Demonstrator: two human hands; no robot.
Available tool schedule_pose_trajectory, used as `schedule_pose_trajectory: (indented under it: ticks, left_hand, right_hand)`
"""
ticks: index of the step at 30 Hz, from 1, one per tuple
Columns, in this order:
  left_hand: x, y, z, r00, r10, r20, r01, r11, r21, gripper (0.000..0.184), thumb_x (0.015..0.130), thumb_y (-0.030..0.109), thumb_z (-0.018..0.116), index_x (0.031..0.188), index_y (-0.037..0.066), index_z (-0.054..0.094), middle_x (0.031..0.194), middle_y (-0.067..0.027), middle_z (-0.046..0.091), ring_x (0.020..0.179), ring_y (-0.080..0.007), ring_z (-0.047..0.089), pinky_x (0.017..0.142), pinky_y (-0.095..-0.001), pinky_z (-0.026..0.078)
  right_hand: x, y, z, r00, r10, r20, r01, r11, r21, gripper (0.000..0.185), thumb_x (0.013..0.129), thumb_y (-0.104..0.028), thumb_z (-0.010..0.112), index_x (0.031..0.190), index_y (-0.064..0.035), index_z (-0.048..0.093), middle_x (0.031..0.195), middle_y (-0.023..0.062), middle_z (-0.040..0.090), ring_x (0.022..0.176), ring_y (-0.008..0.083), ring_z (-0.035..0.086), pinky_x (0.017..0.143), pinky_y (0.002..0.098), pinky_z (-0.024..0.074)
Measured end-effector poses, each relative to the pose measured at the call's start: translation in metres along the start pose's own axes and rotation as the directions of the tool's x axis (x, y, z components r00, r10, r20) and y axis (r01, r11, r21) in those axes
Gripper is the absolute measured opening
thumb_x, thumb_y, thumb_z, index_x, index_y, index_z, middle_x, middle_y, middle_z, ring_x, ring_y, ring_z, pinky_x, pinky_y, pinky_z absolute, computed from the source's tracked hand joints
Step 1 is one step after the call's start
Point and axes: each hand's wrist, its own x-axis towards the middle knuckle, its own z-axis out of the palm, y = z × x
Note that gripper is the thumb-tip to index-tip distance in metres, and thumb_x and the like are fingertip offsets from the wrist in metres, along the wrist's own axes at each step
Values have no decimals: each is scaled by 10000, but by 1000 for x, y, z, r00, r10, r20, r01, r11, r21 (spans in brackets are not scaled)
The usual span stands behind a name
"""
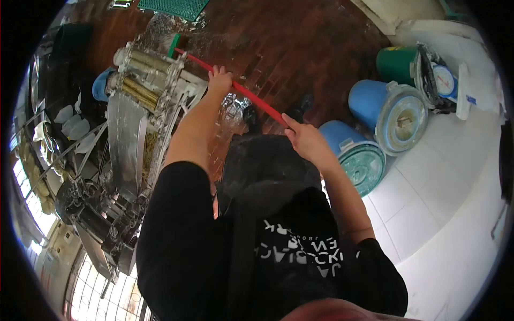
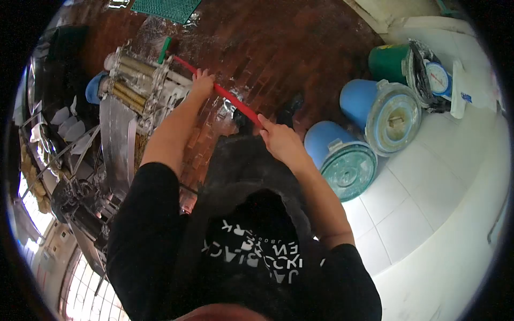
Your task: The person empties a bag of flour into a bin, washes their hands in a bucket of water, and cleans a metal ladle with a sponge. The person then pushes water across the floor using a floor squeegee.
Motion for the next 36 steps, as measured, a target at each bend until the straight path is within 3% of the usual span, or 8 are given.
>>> schedule_pose_trajectory:
  ticks: [2,11,21,23,25,28,29,36]
  left_hand:
    - [52,38,-24,994,82,77,-75,992,-98,202,833,332,696,873,139,743,854,-116,707,898,-329,666,822,-501,498]
    - [278,538,-143,865,485,131,-127,463,-877,220,797,371,702,833,162,763,815,-157,713,789,-359,697,706,-502,542]
    - [245,323,-36,979,205,13,-152,763,-628,238,842,344,669,854,113,726,873,-137,704,920,-346,671,824,-475,525]
    - [204,229,-13,932,-13,362,123,951,-284,301,863,381,663,928,95,730,923,-147,695,961,-354,661,840,-472,520]
    - [150,155,37,891,-412,192,367,901,231,366,863,461,659,1087,174,704,1024,-113,692,1072,-342,615,926,-577,436]
    - [196,159,-7,921,-75,383,67,997,34,311,845,488,668,985,220,739,959,-82,699,984,-318,627,936,-564,423]
    - [227,188,-14,971,238,13,-228,946,-231,335,844,507,662,928,194,746,872,-86,699,892,-318,643,910,-525,450]
    - [446,494,-144,905,415,97,-174,568,-805,268,747,351,720,882,121,750,882,-169,716,853,-388,689,767,-501,558]
  right_hand:
    - [-29,52,-63,991,6,-134,31,961,275,394,960,-241,559,1348,-184,598,1184,189,673,1034,343,667,885,422,505]
    - [-354,196,-373,867,211,-451,-254,966,-36,316,980,-48,589,1283,38,612,1138,162,683,1041,193,642,944,300,496]
    - [-131,230,-342,979,103,-176,-54,962,266,328,876,-131,661,1200,-109,706,889,170,704,749,174,649,704,328,509]
    - [-44,220,-258,984,-83,-159,123,958,259,349,901,-222,595,1235,-184,689,922,167,705,793,313,678,716,409,528]
    - [14,187,-181,983,-143,-116,136,989,-61,393,944,-294,549,1327,-234,611,914,206,694,868,364,687,761,462,544]
    - [-18,206,-236,977,-135,-164,153,983,98,379,959,-279,542,1315,-175,619,1011,196,702,915,336,687,813,423,530]
    - [-43,220,-278,969,-110,-221,142,981,130,350,958,-228,556,1284,-144,651,1083,177,711,914,291,695,820,370,529]
    - [-263,229,-503,846,247,-472,-280,960,1,305,962,-50,627,1258,25,632,1167,135,677,1045,163,629,947,280,480]
